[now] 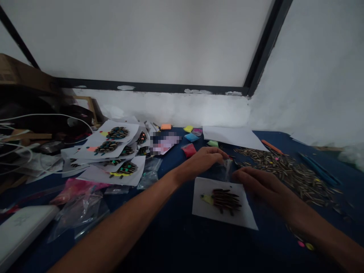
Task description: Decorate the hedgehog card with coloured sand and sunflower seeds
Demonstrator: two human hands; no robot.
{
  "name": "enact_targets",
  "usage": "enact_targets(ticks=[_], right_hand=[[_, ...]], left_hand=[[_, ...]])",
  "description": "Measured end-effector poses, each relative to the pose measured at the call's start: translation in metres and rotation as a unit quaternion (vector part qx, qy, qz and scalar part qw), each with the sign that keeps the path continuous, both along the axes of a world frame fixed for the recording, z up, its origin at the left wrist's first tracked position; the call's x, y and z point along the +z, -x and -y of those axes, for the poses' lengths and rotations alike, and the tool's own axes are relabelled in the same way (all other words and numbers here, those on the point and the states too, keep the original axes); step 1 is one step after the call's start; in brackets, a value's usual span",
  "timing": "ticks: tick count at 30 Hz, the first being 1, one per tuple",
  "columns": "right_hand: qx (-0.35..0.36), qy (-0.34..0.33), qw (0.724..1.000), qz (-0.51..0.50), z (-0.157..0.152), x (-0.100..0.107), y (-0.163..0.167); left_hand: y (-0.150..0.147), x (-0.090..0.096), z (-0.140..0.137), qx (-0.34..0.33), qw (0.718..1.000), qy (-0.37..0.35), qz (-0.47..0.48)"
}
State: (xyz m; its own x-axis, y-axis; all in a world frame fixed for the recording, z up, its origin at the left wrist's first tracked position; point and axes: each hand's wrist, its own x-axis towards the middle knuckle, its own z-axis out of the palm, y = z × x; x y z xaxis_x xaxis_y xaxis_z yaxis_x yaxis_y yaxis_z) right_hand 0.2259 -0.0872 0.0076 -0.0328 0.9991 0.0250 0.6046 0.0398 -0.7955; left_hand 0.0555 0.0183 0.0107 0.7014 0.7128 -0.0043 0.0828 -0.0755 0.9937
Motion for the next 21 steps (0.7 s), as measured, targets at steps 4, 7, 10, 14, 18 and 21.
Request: enact_targets(ticks=[4,7,10,14,18,21], right_hand=[[-0.036,-0.061,0.997,0.013,-0.005,-0.004,0.0],[-0.066,-0.074,0.995,-0.003,-0.007,-0.006,-0.002],[-0.102,-0.065,0.992,-0.036,-0.005,-0.005,-0.007],[-0.111,-0.072,0.988,-0.083,-0.002,-0.003,-0.007],[-0.121,-0.06,0.987,-0.087,-0.001,-0.003,-0.004],[-0.121,-0.069,0.987,-0.079,-0.002,-0.003,-0.003]], left_hand=[[0.003,-0.005,-0.002,-0.085,0.995,-0.054,-0.004],[0.005,-0.008,-0.005,-0.123,0.991,-0.043,0.012],[0.009,-0.008,-0.009,-0.128,0.992,0.005,0.002],[0.013,-0.004,-0.011,-0.155,0.987,0.04,0.001],[0.014,0.0,-0.008,-0.142,0.989,0.039,0.002],[0.012,0.003,-0.004,-0.091,0.996,0.025,0.008]])
